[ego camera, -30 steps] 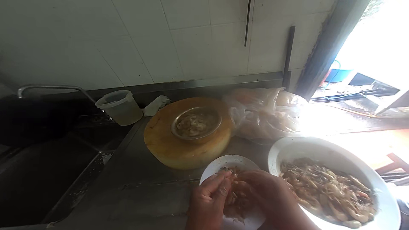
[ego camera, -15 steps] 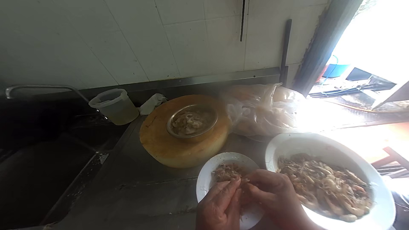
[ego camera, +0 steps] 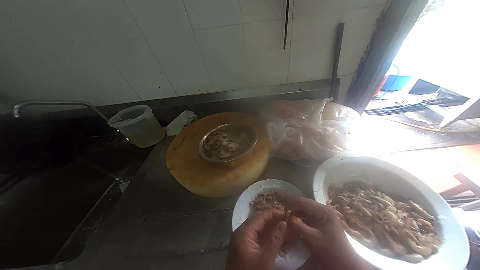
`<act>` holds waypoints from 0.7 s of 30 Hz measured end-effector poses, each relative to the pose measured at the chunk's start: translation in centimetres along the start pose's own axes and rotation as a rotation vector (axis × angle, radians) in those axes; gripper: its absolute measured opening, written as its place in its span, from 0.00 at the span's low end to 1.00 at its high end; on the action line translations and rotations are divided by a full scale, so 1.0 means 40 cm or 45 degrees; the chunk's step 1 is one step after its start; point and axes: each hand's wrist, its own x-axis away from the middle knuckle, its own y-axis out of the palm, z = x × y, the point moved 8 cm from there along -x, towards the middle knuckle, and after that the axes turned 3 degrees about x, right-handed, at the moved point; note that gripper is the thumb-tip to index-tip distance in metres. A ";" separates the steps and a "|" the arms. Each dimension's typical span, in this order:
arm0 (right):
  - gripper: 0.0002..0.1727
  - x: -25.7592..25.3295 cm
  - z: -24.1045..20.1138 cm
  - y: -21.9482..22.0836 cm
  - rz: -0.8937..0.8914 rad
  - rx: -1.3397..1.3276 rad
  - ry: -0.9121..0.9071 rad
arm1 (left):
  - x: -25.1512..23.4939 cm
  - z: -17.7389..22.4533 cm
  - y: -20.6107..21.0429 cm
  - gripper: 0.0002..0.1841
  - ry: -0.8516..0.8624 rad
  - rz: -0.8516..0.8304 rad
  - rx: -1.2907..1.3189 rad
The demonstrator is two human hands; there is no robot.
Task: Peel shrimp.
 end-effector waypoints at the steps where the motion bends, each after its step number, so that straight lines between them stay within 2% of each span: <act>1: 0.06 0.001 0.001 0.002 -0.021 -0.011 0.033 | 0.000 0.004 -0.001 0.12 0.085 0.010 -0.107; 3: 0.07 0.002 0.003 0.009 -0.082 -0.027 0.080 | 0.002 0.007 -0.007 0.10 0.168 0.064 -0.213; 6: 0.11 0.002 -0.008 0.014 -0.130 0.035 -0.009 | 0.001 0.008 -0.025 0.09 0.124 0.158 -0.228; 10: 0.09 0.007 -0.025 0.010 -0.042 0.170 -0.115 | 0.005 0.011 -0.023 0.09 0.164 0.164 -0.295; 15: 0.07 0.013 -0.025 0.001 0.056 0.220 -0.126 | 0.014 0.012 -0.011 0.08 0.194 0.159 -0.293; 17: 0.06 0.014 -0.022 -0.001 0.055 0.126 -0.104 | 0.015 0.000 -0.009 0.08 0.091 0.126 -0.149; 21: 0.05 0.012 -0.011 0.004 -0.022 -0.153 -0.020 | 0.013 -0.054 0.000 0.10 -0.344 -0.056 0.480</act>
